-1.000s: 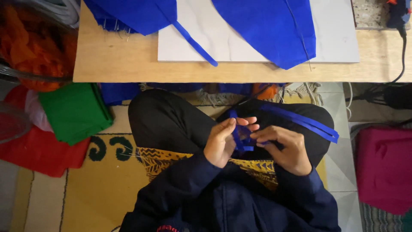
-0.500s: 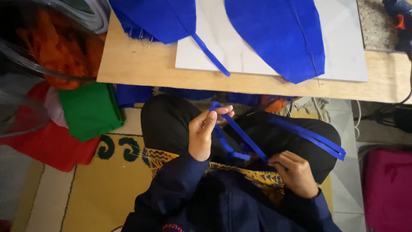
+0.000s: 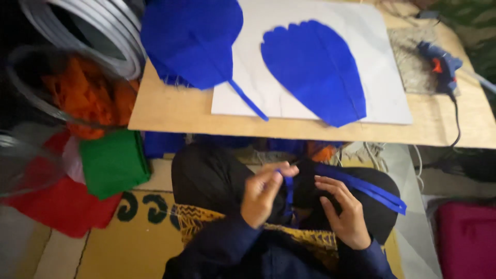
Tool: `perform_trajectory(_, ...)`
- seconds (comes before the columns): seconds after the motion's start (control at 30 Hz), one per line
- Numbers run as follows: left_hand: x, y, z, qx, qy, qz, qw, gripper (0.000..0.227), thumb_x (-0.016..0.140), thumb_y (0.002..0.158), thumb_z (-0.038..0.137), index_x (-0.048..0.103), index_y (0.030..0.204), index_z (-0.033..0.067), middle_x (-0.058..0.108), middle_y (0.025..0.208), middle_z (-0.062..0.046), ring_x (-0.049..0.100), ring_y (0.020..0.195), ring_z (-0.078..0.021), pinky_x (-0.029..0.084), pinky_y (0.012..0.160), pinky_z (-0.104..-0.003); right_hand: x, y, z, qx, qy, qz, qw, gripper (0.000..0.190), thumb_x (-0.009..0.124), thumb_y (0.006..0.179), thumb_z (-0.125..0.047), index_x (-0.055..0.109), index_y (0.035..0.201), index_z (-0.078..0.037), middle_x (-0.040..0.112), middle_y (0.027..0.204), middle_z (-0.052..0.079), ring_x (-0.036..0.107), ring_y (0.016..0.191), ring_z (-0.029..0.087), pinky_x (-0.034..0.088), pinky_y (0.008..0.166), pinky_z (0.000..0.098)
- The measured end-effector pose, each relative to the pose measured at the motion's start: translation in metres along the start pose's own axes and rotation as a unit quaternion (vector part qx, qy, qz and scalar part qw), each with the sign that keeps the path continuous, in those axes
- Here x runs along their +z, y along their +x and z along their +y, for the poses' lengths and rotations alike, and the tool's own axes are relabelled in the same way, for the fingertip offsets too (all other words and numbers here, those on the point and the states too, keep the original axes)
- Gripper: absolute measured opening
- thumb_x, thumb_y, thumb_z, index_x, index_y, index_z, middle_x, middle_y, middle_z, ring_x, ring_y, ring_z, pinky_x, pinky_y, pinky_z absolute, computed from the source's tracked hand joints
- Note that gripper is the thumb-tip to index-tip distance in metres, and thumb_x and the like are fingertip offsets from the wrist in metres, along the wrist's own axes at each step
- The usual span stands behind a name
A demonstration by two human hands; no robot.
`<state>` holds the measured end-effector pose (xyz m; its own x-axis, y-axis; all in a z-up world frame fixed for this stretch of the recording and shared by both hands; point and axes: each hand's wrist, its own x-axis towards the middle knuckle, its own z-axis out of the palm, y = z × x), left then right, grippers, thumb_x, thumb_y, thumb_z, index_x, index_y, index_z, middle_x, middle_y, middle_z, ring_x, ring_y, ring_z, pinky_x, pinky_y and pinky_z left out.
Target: Tying and manipulating blue ribbons to prepare them for assembly with fabric cutouts
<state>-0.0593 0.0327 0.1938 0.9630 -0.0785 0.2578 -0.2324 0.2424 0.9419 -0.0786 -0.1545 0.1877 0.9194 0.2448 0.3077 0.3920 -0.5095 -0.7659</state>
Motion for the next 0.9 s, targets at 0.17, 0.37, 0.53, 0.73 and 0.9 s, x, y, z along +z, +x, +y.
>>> perform_trajectory(0.17,0.018,-0.006,0.012,0.06,0.104,-0.028,0.992,0.026,0.043,0.089,0.023,0.062,0.094,0.0064,0.064,0.101,-0.003,0.049,0.11,-0.0232,0.038,0.095,-0.035,0.024,0.004,0.003,0.074,0.187,0.02,0.979,0.034,0.055,0.072,-0.001,0.055,0.107,0.003,0.066,0.099,0.01,0.061,0.087,0.016,0.047,0.078,0.0253)
perform_trajectory(0.37,0.017,-0.011,0.012,0.082,0.106,0.005,0.991,0.023,0.043,0.088,0.017,0.062,0.094,0.0049,0.063,0.101,-0.005,0.049,0.11,-0.0236,0.038,0.093,-0.034,0.041,0.003,0.012,0.148,0.306,0.046,0.939,0.02,0.058,0.076,0.001,0.063,0.094,0.007,0.067,0.095,0.011,0.06,0.085,0.016,0.046,0.079,0.025)
perform_trajectory(0.53,0.014,-0.016,0.013,0.077,0.09,0.012,0.993,0.019,0.045,0.087,0.012,0.06,0.095,0.004,0.062,0.104,-0.006,0.052,0.111,-0.0245,0.044,0.094,-0.034,0.052,-0.003,0.049,0.151,0.249,0.095,0.952,0.011,0.059,0.078,0.002,0.063,0.085,0.009,0.066,0.078,0.013,0.058,0.07,0.017,0.045,0.069,0.0238)
perform_trajectory(0.73,0.006,-0.013,-0.008,0.018,-0.059,0.102,0.993,0.022,0.043,0.092,0.014,0.059,0.091,-0.0004,0.058,0.087,-0.007,0.053,0.078,-0.0126,0.044,0.075,-0.023,0.056,0.0,0.069,0.03,0.24,0.062,0.968,0.008,0.055,0.076,0.004,0.062,0.075,0.007,0.065,0.079,0.015,0.061,0.073,0.02,0.045,0.073,0.0237)
perform_trajectory(0.9,0.008,-0.017,-0.028,-0.011,-0.107,0.114,0.988,0.019,0.045,0.093,0.012,0.06,0.097,0.0001,0.054,0.078,-0.003,0.047,0.064,-0.0075,0.04,0.062,-0.017,0.064,0.0,0.119,-0.052,0.207,0.05,0.976,0.008,0.059,0.075,0.001,0.062,0.082,0.0,0.064,0.077,0.009,0.059,0.067,0.012,0.045,0.069,0.0185)
